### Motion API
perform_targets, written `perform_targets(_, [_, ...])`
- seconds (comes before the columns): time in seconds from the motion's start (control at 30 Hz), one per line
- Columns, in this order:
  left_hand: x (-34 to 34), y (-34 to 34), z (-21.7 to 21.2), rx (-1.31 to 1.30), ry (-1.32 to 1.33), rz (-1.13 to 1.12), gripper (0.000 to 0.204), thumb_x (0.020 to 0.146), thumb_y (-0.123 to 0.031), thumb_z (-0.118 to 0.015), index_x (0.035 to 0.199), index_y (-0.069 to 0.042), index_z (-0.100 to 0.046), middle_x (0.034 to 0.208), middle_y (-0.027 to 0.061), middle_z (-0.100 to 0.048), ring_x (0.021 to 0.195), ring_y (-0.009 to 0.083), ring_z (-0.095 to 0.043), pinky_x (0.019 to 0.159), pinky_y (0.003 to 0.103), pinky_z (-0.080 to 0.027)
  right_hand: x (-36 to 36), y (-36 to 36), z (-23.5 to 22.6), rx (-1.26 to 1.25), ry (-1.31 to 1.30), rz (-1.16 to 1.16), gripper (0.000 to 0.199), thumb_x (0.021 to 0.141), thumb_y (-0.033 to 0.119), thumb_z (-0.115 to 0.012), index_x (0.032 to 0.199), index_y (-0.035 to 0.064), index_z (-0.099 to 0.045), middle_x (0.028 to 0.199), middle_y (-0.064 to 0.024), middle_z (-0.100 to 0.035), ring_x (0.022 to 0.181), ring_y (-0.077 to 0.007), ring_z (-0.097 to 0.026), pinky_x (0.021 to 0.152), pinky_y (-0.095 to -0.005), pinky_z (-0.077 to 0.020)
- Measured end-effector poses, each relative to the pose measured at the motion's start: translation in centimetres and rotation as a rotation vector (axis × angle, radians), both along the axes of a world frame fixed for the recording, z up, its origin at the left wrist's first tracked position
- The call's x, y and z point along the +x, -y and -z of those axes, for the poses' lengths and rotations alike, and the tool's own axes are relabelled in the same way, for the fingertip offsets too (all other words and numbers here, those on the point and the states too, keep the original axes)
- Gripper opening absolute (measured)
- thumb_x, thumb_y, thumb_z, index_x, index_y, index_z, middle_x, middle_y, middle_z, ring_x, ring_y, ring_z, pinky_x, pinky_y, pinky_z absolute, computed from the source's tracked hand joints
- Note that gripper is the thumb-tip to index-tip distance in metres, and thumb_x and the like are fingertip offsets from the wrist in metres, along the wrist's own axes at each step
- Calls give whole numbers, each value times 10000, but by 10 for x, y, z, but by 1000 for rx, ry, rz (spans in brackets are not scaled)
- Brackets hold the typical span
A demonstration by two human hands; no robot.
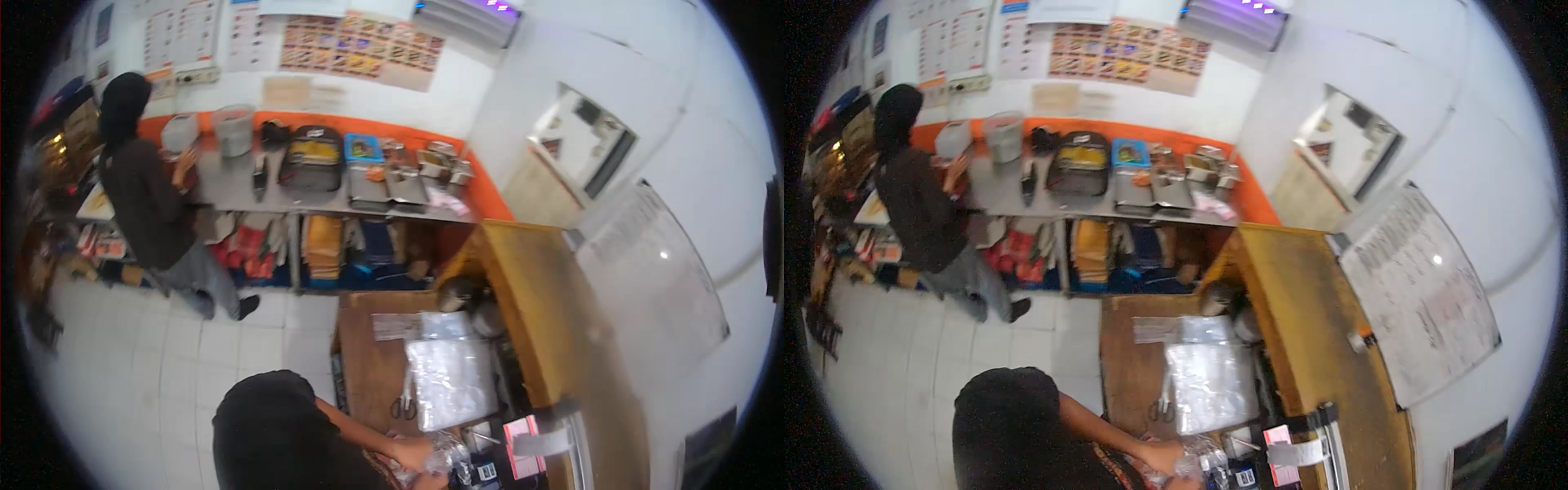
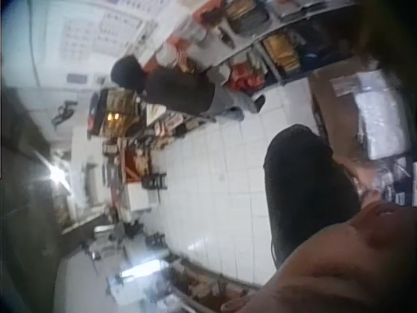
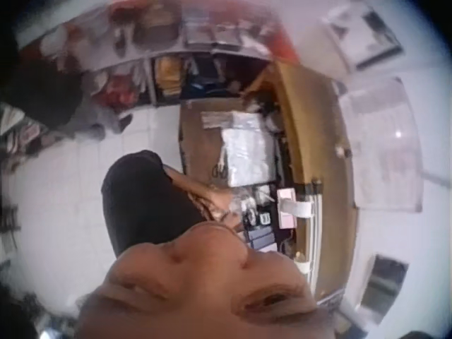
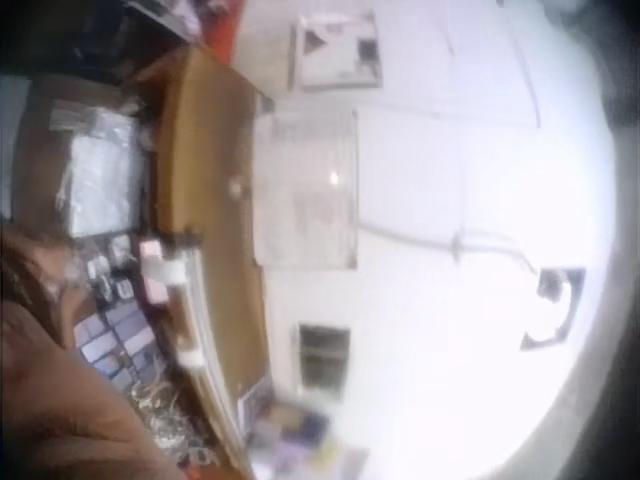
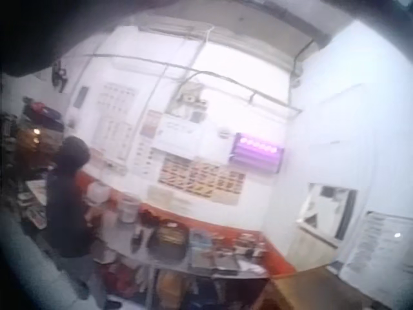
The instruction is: The person collects order receipts, packs food boxes into a plastic bag, and hands the packaged order through the window. The person then places another food box into a plastic bag along with condiment packets and disposable gloves, and ties the bag closed.
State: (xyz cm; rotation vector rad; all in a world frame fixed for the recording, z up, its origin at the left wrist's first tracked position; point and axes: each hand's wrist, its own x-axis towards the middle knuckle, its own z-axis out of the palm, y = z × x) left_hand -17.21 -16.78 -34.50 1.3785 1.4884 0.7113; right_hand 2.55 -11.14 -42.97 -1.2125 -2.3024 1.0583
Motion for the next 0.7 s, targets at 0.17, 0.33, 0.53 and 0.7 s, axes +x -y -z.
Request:
perform_targets(0.17, [17,-18,21,419,-3,-1,237,696,-246,-747,815,-49,-691,784,118,-685,692,243,-659,630,395,-515,67,-36,60,308,99,-228,289,877,247,-670,1063,27,-694,956,-190,-704,807,-337,-661,741,-406,-523])
perform_targets(0.33, [5,-16,55,389,-53,-38,277,712,-329,-746,826,-82,-698,784,105,-679,706,241,-648,633,401,-508,-16,-18,-13,104,79,-249,268,886,229,-666,1063,29,-693,953,-183,-706,797,-333,-658,738,-400,-524])
perform_targets(0.53, [1,-27,77,343,-106,55,330,730,-429,-745,840,-120,-707,783,89,-672,723,240,-635,636,410,-501,-59,4,-67,7,64,-260,278,885,234,-670,1073,30,-691,971,-183,-703,810,-332,-658,746,-402,-523])
perform_targets(0.7, [-14,-20,100,113,-154,84,367,743,-496,-744,850,-146,-713,782,79,-668,734,238,-626,639,415,-495,-80,7,-87,-28,66,-340,286,884,239,-673,1081,31,-689,985,-183,-701,821,-331,-658,753,-403,-522])
